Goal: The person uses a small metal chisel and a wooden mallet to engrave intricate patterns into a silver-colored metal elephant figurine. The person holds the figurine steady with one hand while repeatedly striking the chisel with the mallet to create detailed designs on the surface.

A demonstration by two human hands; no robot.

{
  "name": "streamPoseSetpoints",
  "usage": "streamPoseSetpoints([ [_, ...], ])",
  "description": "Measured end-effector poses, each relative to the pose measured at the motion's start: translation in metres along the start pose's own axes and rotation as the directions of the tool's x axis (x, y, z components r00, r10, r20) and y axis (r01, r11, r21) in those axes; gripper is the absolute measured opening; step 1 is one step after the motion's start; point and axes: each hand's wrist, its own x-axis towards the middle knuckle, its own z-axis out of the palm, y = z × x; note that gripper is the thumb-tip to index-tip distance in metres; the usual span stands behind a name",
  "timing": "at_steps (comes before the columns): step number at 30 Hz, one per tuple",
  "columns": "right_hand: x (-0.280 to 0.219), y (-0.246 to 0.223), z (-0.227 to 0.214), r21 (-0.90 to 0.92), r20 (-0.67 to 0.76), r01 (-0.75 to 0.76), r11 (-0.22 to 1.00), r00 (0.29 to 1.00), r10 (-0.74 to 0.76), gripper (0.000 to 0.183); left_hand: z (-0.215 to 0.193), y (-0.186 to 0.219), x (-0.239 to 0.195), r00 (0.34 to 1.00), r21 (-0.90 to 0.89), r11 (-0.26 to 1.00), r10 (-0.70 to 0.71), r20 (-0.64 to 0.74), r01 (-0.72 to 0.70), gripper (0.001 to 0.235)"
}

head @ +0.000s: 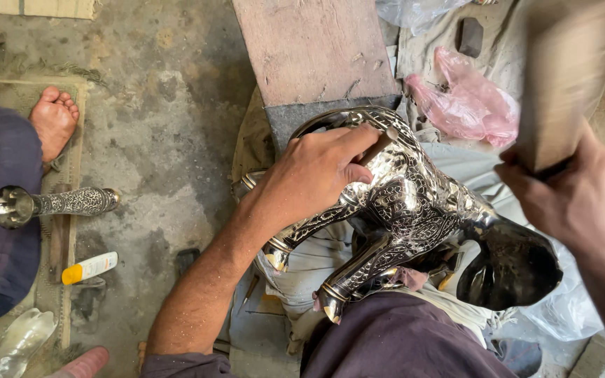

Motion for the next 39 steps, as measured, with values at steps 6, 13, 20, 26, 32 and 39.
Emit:
streamPoseSetpoints([
  [6,-0.024,0.000,0.007,0.145,-0.041,-0.091,0.985,0.994,0.098,0.031,0.003,-0.001,0.003,0.999,0.051,0.999,0.008,0.044,-0.010,0.038],
  [13,-0.024,0.009,-0.010,-0.276,0.147,-0.049,0.960,0.985,0.092,0.038,0.018,0.025,-0.031,0.910,-0.096,0.990,-0.132,-0.394,0.102,0.030],
  [20,-0.007,-0.004,-0.008,-0.274,0.099,0.169,0.947,0.984,-0.147,0.046,0.073,0.031,-0.058,0.634,-0.481,0.847,-0.503,-0.588,0.226,0.025],
  [26,0.031,-0.037,-0.003,-0.617,0.241,0.340,0.710,0.940,-0.241,0.033,0.085,0.022,-0.055,0.630,-0.237,0.958,-0.286,-0.722,0.163,0.029],
  [32,0.048,-0.083,-0.038,-0.599,0.245,0.449,0.663,0.891,-0.382,0.028,0.088,0.022,-0.055,0.607,-0.343,0.905,-0.423,-0.673,0.250,0.027],
  [39,0.050,-0.143,-0.059,-0.589,0.212,0.611,0.528,0.748,-0.629,0.026,0.091,0.024,-0.053,0.595,-0.290,0.916,-0.401,-0.697,0.277,0.019],
])
